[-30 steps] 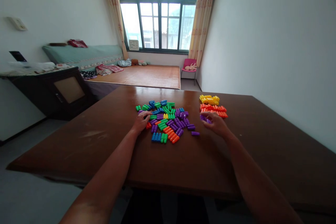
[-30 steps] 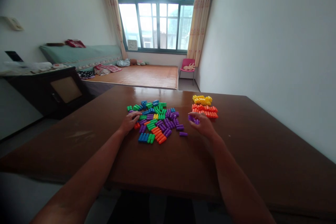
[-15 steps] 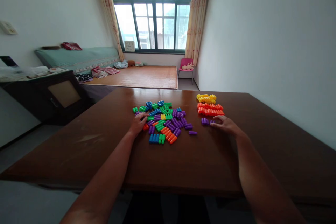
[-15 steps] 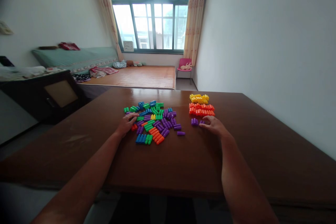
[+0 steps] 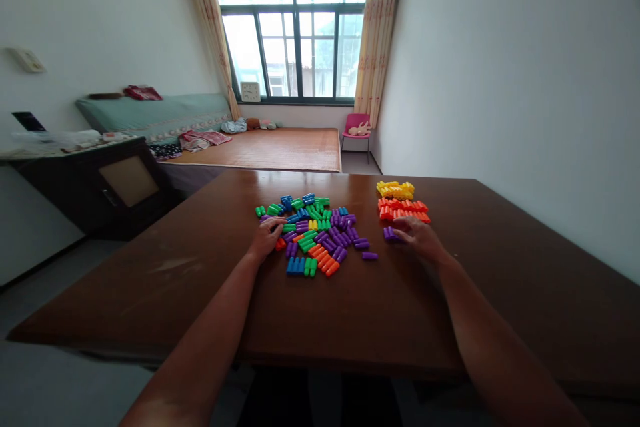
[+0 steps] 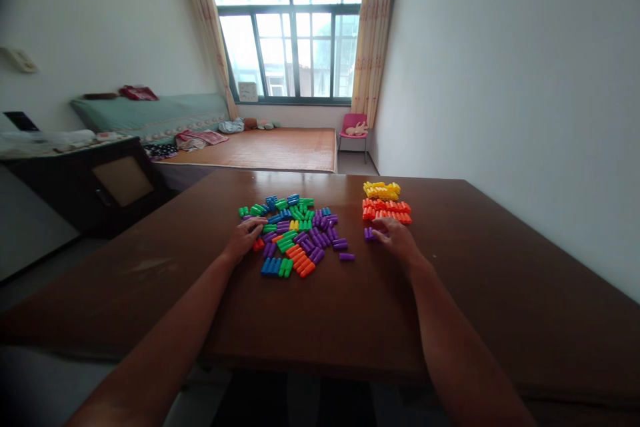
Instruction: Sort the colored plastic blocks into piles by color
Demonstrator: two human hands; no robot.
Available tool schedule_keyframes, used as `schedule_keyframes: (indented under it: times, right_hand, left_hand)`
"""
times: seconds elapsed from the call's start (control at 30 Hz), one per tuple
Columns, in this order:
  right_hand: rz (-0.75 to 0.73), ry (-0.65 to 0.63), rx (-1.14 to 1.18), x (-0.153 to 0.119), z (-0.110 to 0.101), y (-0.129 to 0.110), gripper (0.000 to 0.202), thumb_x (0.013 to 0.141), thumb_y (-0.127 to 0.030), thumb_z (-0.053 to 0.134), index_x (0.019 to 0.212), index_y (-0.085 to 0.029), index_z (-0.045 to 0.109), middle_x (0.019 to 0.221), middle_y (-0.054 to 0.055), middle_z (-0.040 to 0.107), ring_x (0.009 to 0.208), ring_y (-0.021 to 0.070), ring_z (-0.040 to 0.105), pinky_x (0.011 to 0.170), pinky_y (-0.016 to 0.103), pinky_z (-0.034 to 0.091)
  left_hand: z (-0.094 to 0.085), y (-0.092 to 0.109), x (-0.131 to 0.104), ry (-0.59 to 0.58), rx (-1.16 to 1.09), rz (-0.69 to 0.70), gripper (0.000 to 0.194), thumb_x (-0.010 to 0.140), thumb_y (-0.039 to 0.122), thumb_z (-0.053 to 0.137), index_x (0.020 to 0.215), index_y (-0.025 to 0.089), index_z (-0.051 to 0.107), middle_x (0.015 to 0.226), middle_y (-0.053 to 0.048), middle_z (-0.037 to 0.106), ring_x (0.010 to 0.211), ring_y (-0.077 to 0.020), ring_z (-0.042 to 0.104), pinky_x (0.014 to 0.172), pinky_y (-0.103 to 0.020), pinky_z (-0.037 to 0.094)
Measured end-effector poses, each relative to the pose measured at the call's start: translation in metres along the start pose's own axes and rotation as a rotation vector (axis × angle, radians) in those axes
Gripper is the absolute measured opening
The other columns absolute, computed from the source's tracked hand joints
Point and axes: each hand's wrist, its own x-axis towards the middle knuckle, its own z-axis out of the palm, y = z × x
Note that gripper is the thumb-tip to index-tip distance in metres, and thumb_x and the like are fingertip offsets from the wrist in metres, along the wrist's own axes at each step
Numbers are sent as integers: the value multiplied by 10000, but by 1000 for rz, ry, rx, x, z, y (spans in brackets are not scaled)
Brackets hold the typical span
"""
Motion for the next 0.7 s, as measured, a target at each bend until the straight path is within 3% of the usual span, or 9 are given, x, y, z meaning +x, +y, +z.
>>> schedule_keyframes:
  times: [0.1, 0.27, 0.47, 0.6, 0.7]
  right_hand:
    - [-121, -87, 56, 0, 18, -24, 316, 857, -388, 556, 1104, -213, 644, 1080, 76, 674, 844, 195, 641, 813, 357, 521]
    - [-262, -190, 9, 1, 49, -44, 301, 855, -332, 575, 1129, -232, 646, 1144, 82, 670, 1027, 241, 610, 932, 413, 469]
    - [-250, -173, 56, -1, 51, -41, 284, 814, -228, 588, 1090, -208, 650, 1056, 88, 661, 936, 211, 627, 859, 381, 503]
    - [-290, -146, 49, -1, 52, -45, 287, 856, -305, 572, 1128, -238, 633, 1165, 84, 629, 1054, 221, 596, 948, 397, 463]
    - [-301, -183, 16, -1, 55, -50, 254, 891, -332, 534, 1103, -238, 638, 1114, 68, 663, 1057, 226, 590, 957, 407, 454]
  left_hand:
    - [0, 1, 0, 5, 9, -6, 277, 816, 373, 538, 921, 194, 721, 1087, -94, 704, 1100, -252, 608, 1015, -431, 445]
    - [1, 0, 0, 3, 15, -9, 273, 812, 372, 541, 915, 197, 723, 1094, -94, 702, 1096, -255, 609, 1002, -435, 454]
    - [0, 0, 0, 1, 10, -9, 273, 813, 373, 541, 920, 202, 725, 1086, -84, 706, 1104, -249, 604, 1019, -429, 441]
    - [0, -2, 0, -7, 12, -4, 276, 820, 376, 534, 928, 206, 723, 1082, -83, 706, 1115, -250, 599, 1031, -434, 429]
    - [0, -7, 2, -8, 12, 3, 292, 826, 381, 526, 931, 190, 721, 1088, -101, 703, 1119, -257, 597, 1036, -445, 421]
